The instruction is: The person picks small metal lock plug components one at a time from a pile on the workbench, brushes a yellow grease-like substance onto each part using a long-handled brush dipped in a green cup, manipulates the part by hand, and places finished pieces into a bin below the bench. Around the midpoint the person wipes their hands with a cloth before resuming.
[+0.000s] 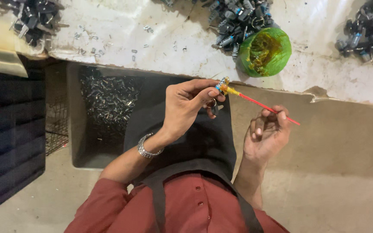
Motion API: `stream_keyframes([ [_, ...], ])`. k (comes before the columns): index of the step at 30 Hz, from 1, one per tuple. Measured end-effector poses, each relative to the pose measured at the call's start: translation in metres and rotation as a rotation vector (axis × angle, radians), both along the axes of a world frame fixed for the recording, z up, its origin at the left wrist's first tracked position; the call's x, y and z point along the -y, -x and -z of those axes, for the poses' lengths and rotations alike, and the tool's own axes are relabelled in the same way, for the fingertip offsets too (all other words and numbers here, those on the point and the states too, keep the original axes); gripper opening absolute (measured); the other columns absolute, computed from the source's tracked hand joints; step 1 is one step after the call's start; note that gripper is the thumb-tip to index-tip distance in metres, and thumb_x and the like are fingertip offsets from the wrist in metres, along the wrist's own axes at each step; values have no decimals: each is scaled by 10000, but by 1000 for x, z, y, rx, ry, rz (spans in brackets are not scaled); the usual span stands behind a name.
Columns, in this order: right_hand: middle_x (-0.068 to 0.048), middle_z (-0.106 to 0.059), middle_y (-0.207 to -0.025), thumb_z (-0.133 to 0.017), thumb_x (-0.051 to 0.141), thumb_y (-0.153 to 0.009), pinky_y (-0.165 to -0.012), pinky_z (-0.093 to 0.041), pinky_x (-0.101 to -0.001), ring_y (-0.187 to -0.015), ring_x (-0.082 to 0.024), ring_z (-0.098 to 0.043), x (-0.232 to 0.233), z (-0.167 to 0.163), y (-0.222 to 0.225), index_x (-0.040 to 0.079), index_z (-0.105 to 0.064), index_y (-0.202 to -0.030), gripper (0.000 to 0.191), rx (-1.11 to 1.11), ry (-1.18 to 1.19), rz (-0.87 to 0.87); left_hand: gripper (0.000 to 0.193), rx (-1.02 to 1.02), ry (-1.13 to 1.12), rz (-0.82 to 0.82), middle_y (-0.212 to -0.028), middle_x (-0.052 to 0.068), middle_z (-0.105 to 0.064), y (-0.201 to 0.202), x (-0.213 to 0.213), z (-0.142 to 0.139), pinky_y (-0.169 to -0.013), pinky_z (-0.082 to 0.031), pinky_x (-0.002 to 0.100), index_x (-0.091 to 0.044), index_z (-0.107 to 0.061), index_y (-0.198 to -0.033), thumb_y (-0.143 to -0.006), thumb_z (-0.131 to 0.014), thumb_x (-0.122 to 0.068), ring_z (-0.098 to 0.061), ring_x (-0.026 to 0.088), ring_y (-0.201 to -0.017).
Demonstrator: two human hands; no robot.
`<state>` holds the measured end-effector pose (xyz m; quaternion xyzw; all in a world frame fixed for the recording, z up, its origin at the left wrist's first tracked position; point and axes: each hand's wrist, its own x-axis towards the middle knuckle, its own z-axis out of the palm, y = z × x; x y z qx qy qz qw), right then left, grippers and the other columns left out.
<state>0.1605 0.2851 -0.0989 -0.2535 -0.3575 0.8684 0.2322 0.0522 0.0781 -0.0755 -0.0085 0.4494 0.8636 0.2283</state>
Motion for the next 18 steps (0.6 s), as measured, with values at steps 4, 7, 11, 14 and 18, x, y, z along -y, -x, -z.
stream_keyframes([
  [4, -108, -679, -939, -545, 236, -1102, -428, -317, -245, -509, -126, -440, -4, 4, 0, 41, -633, -1116, 214, 0, -41, 36, 246, 3, 32, 18, -956, 143, -776, -1, -5, 1, -609, -621, 292, 82, -705, -1209, -1017, -682, -71, -685, 106, -740],
  [7, -113, -679, -952, -540, 238, -1107, -439, -320, -244, -525, -125, -445, -5, 4, -1, 31, -629, -1134, 227, -4, -58, 66, 249, -16, 63, 22, -956, 146, -777, -2, -8, 1, -608, -614, 288, 86, -701, -1212, -1013, -683, -62, -697, 113, -745],
  [11, -111, -677, -954, -540, 246, -1110, -439, -317, -239, -528, -120, -444, -8, 1, 0, 24, -620, -1140, 238, -9, -108, 85, 237, -78, 64, 7, -965, 146, -777, -1, -15, 0, -619, -616, 285, 92, -704, -1211, -1016, -686, -43, -707, 117, -766],
  [14, -116, -683, -971, -540, 247, -1109, -442, -316, -238, -531, -117, -445, -12, -2, 3, 18, -618, -1152, 245, -51, -116, 115, 243, -95, 52, 23, -974, 143, -770, 3, -20, -5, -631, -620, 286, 94, -704, -1216, -1003, -700, -22, -689, 108, -759],
  [18, -156, -713, -1029, -543, 250, -1114, -459, -318, -238, -548, -126, -459, -24, -8, 10, 6, -623, -1176, 264, -70, -110, 214, 238, -124, 124, 43, -955, 134, -776, 18, -27, -14, -625, -611, 274, 88, -702, -1198, -987, -700, -21, -700, 106, -764],
])
